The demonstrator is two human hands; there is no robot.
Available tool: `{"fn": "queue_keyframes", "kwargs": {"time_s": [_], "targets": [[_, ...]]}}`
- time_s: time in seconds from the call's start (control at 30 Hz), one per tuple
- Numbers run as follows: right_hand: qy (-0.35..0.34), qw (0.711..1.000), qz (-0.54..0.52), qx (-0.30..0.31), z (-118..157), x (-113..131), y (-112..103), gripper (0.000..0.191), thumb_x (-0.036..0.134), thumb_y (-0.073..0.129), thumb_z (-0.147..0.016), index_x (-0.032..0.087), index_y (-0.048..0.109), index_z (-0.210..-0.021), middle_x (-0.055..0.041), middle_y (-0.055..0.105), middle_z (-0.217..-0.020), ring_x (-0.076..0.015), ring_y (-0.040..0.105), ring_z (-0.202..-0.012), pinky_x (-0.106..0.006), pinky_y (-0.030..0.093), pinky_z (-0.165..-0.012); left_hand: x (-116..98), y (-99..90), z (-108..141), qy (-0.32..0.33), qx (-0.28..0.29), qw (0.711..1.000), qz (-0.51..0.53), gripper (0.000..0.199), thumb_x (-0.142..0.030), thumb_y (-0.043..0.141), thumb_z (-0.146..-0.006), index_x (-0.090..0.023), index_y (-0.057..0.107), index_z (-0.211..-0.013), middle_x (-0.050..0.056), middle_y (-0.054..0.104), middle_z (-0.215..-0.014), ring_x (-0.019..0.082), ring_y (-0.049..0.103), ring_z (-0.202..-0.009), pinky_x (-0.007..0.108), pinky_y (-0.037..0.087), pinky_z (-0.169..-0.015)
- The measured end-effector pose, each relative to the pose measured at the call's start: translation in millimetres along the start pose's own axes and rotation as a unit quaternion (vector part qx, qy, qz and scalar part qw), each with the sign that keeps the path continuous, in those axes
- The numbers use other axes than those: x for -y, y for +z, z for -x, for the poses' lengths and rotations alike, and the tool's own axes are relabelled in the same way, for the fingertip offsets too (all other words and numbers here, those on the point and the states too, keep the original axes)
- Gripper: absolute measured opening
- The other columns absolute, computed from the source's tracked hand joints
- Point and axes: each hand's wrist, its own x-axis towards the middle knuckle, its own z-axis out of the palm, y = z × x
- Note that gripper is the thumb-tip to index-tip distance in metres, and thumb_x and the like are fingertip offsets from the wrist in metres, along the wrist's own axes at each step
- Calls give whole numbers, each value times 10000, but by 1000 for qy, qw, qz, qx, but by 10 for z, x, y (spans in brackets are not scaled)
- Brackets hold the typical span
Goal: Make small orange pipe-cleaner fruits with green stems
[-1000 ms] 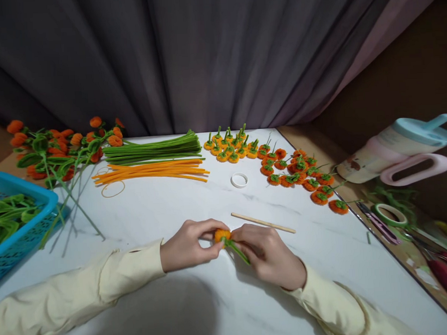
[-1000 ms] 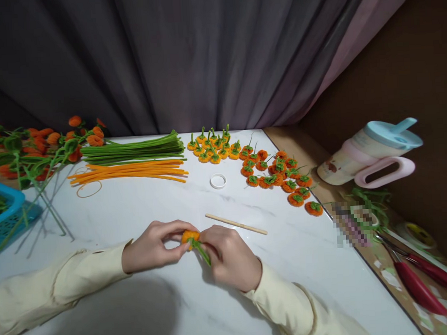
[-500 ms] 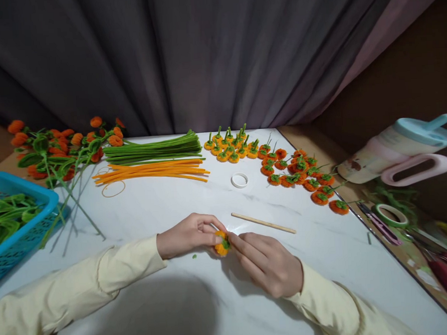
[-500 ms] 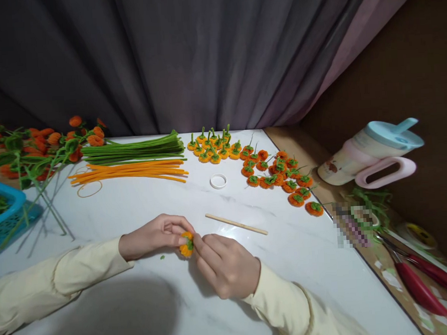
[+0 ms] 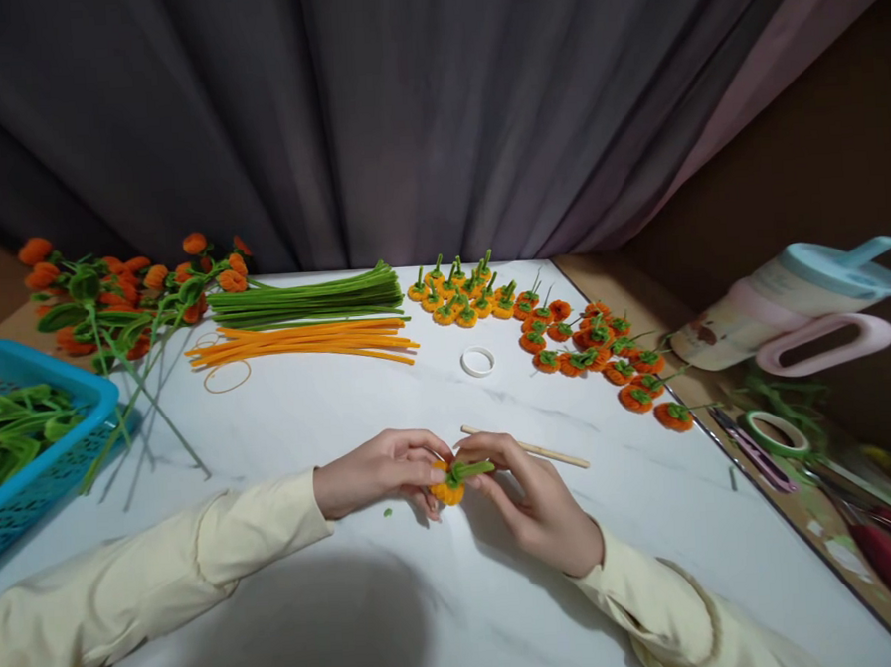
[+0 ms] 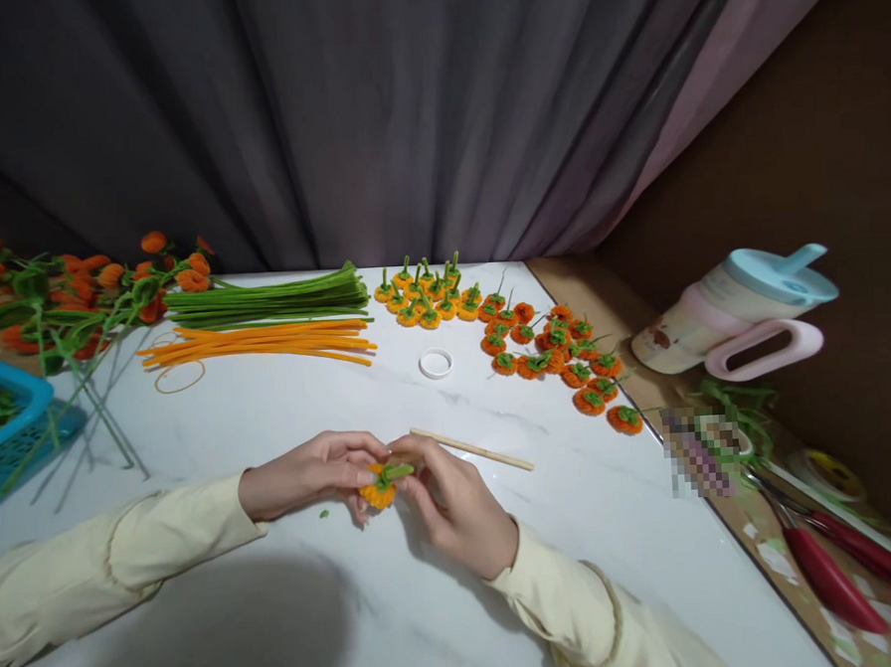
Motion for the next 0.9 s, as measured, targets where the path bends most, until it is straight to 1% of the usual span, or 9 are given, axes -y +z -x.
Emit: {"fn": "queue_keyframes", "kwargs": {"time_s": [0.13, 0.2, 0.27, 0.37, 0.43, 0.57, 0.73, 0.9], "targets": [[-19, 999, 13, -32, -13, -4, 5, 160, 128, 454, -873, 191, 514, -1007, -66, 599, -917, -156, 571, -796, -280, 479, -683, -3, -6, 1, 18, -4, 1000, 1, 367, -319, 694, -706, -120, 575, -990, 37, 628, -736, 135, 613, -572, 337, 535, -629], [-40, 999, 11, -25, -30, 6, 3, 150, 135, 476, -864, 186, 550, -983, -75, 589, -916, -172, 556, -832, -303, 476, -719, -8, -5, 1, 16, -3, 1000, 9, 362, -328, 677, -720, -112, 577, -994, 41, 629, -713, 133, 606, -578, 329, 539, -624], [-56, 998, 15, -15, -42, 17, 11, 175, 141, 484, -862, 191, 575, -1003, -84, 584, -947, -186, 543, -876, -327, 470, -762, -11, -3, 0, 11, -6, 1000, 17, 349, -328, 667, -728, -107, 571, -980, 39, 628, -694, 125, 600, -561, 323, 541, -622], [-56, 998, 20, -5, -44, 21, 41, 190, 155, 459, -881, 205, 593, -1006, -84, 572, -965, -185, 540, -887, -328, 471, -770, -3, -6, -3, 7, -5, 1000, 20, 330, -321, 669, -727, -104, 559, -950, 34, 625, -699, 112, 594, -528, 328, 544, -621], [-50, 999, 18, -10, -39, 12, 66, 173, 169, 457, -888, 204, 593, -991, -82, 559, -957, -179, 543, -878, -317, 474, -760, 9, -13, -4, 10, 5, 1000, 21, 324, -321, 669, -728, -109, 547, -942, 28, 618, -713, 113, 598, -523, 338, 544, -622], [-43, 999, 13, -18, -36, -14, 93, 100, 183, 486, -879, 188, 565, -939, -79, 536, -935, -172, 541, -866, -304, 474, -752, 26, -11, 0, 23, 21, 1000, -1, 326, -333, 639, -758, -151, 507, -995, 11, 601, -773, 131, 630, -560, 363, 537, -655], [-59, 998, 28, 15, -36, -12, 98, 66, 183, 461, -886, 190, 526, -875, -73, 511, -912, -170, 514, -848, -298, 467, -733, 45, 33, 8, 38, 25, 998, -45, 310, -357, 613, -776, -162, 478, -975, 21, 580, -835, 142, 631, -642, 366, 530, -682], [-81, 995, 43, 29, -41, 11, 96, 62, 166, 433, -883, 187, 484, -854, -77, 507, -890, -181, 483, -828, -313, 447, -708, 91, 51, 10, 58, 25, 995, -76, 301, -372, 601, -780, -159, 474, -950, 12, 565, -818, 123, 612, -621, 336, 521, -666]]}}
